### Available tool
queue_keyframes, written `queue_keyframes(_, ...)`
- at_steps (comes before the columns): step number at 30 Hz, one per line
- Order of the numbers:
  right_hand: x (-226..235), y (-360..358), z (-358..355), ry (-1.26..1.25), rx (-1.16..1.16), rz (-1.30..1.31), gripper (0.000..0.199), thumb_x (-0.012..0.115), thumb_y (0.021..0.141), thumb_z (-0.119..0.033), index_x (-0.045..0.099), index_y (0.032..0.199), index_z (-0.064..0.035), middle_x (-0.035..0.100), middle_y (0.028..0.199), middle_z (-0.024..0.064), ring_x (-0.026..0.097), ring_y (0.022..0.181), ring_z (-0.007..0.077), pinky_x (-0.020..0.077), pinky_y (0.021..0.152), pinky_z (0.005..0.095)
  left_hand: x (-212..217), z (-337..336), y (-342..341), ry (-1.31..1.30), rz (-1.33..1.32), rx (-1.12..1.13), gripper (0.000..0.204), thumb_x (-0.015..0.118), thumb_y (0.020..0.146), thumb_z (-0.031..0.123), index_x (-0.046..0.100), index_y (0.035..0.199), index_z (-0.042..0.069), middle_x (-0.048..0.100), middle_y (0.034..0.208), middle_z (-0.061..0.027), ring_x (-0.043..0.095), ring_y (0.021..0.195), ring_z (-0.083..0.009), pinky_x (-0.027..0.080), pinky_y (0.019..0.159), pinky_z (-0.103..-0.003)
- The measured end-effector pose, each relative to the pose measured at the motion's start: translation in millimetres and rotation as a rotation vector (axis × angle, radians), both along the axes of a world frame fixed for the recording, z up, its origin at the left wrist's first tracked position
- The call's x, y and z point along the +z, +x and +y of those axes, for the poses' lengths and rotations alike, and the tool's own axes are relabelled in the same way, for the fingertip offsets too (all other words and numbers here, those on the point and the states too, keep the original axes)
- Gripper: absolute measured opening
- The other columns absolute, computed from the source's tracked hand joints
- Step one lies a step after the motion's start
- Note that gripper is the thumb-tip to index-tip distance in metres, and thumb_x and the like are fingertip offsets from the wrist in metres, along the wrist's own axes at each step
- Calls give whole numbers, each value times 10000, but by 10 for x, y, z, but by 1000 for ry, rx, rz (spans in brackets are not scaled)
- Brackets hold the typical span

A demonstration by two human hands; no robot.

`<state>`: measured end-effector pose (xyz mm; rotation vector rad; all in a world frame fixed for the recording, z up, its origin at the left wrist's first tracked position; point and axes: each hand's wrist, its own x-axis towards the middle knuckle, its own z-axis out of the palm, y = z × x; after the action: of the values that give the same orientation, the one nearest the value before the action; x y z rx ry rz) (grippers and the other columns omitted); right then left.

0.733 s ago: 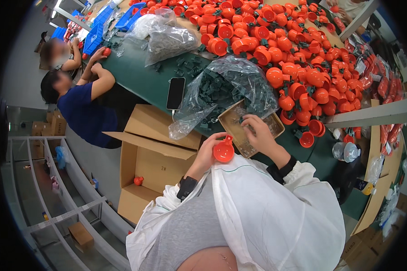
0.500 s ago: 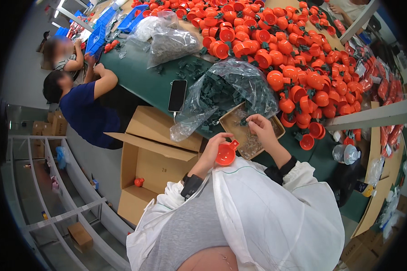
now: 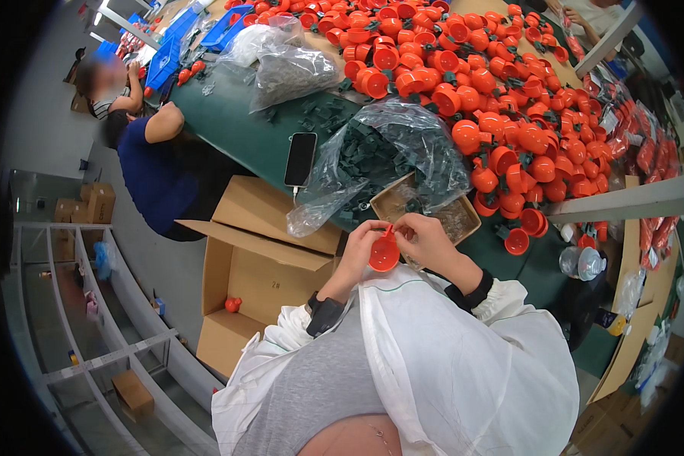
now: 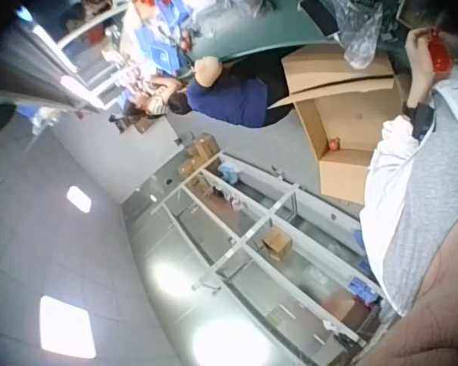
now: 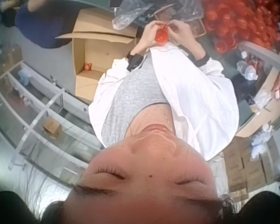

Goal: Assembling small red plastic toy components by hand and packing them into a cardboard box.

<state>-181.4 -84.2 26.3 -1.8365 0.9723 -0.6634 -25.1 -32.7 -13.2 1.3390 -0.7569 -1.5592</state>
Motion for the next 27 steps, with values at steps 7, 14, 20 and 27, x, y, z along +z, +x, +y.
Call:
queue_keyframes(7,-7,73,24,-112,46,43,130,620,743,-43,613,869,-17,570,734,99,578,632,206,465,571,273,71,77,62,-19,18,45,262,426,817,100,556,1009,-21,597,933,-77,556,857,-109,433,765,-221)
queue_keyframes(14,29,256,31,-172,46,0,140,617,761,-46,637,898,-27,569,755,99,584,659,223,467,588,287,74,212,183,6,195,134,273,400,872,122,539,1054,-27,590,966,-80,562,883,-114,442,787,-230)
queue_keyframes(20,89,376,49,-191,111,-6,135,601,778,-40,635,908,-26,562,800,102,581,682,231,467,604,291,86,298,250,-17,256,221,259,406,885,114,543,1054,-27,593,974,-78,564,886,-111,444,790,-225)
queue_keyframes(27,87,424,84,-230,143,-39,151,589,779,-26,614,927,-15,573,825,112,587,745,248,474,639,301,133,350,255,-57,184,235,245,420,887,107,561,1041,-21,604,966,-74,568,871,-105,443,784,-219)
